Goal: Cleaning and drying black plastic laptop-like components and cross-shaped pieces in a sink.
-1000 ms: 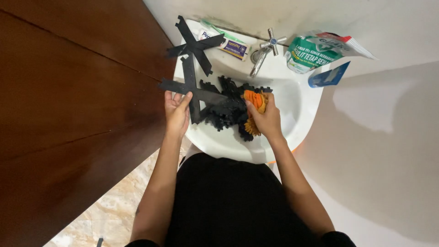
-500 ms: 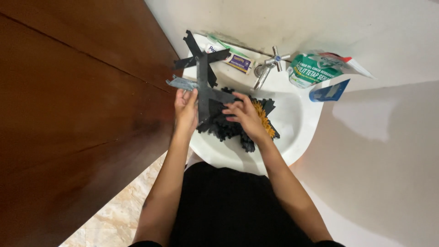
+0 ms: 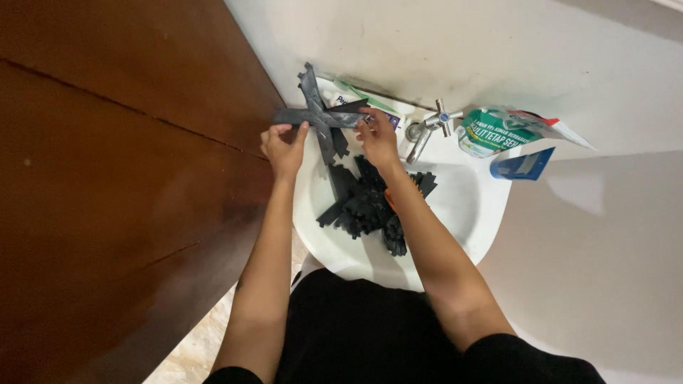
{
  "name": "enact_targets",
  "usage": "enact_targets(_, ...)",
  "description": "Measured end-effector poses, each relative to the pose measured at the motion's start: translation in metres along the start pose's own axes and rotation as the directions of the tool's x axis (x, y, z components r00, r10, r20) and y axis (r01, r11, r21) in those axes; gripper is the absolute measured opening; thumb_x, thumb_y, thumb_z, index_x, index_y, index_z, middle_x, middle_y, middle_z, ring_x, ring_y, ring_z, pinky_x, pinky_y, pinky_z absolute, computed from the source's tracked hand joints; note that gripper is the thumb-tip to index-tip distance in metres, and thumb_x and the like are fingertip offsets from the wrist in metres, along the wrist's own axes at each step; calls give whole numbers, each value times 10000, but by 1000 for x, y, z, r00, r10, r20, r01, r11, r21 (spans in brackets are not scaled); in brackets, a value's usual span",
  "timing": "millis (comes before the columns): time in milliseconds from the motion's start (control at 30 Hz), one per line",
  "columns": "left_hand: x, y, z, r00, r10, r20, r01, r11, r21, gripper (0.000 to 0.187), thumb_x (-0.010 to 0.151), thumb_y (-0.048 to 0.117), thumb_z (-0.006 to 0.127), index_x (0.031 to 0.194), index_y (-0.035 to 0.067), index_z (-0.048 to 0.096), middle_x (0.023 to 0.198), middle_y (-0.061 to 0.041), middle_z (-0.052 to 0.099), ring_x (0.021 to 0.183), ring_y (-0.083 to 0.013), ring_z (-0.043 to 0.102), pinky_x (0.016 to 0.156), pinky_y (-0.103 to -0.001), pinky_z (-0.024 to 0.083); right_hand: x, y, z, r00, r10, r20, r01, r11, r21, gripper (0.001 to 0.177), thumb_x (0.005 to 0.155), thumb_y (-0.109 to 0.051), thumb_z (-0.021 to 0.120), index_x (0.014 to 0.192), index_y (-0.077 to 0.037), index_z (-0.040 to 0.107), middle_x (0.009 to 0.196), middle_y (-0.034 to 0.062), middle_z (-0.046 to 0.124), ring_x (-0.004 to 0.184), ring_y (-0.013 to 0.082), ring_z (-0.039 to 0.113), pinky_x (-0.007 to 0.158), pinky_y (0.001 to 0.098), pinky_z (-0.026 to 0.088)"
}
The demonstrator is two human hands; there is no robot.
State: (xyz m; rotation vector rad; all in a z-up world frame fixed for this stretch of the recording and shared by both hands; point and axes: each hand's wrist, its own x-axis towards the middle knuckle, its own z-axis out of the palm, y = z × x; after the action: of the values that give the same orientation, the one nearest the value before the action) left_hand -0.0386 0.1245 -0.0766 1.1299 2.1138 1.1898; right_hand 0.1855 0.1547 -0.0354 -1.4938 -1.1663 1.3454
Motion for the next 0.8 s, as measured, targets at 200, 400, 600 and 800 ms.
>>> enact_targets(200, 4, -35, 14, 1000, 6, 7, -3, 921, -389, 620, 847, 303, 929, 1154, 55, 452, 1113, -97, 446, 943, -179, 509, 860, -376, 514, 8, 14, -2, 989, -7, -149, 6, 1000, -9, 411, 972, -181, 709, 1337, -118, 530, 897, 54, 736, 724, 136, 701, 574, 289, 541)
enact_targets(400, 4, 10, -16, 993, -106, 46, 114, 963, -243, 791, 816, 273, 888, 1394, 76, 385, 1223, -103, 400, 915, -164, 556, 804, -357, 560, -4, 9, -2, 975, 111, -192, -97, 992, 83, 401, 977, -194, 676, 1325, -97, 503, 984, 66, 675, 731, 146, 690, 554, 296, 559)
enact_targets(600, -32, 33, -41, 966, 249, -75, -253, 966, -51, 473, 965, 169, 811, 1321, 45, 525, 1258, -130, 480, 1054, -253, 546, 902, -416, 522, -46, 47, -16, 986, 61, -157, -48, 995, 87, 313, 983, -120, 592, 1292, -83, 559, 1011, 78, 690, 758, 144, 660, 606, 288, 551)
enact_targets(800, -142, 55, -54, 683, 394, 616, -366, 913, -179, 159, 984, 166, 724, 1119, 116, 657, 1069, -15, 660, 1004, -168, 663, 849, -336, 566, -159, 14, -51, 925, -380, -18, 265, 677, -686, 236, 895, -127, 723, 1121, -134, 654, 1064, 105, 690, 1003, 292, 665, 873, 419, 535)
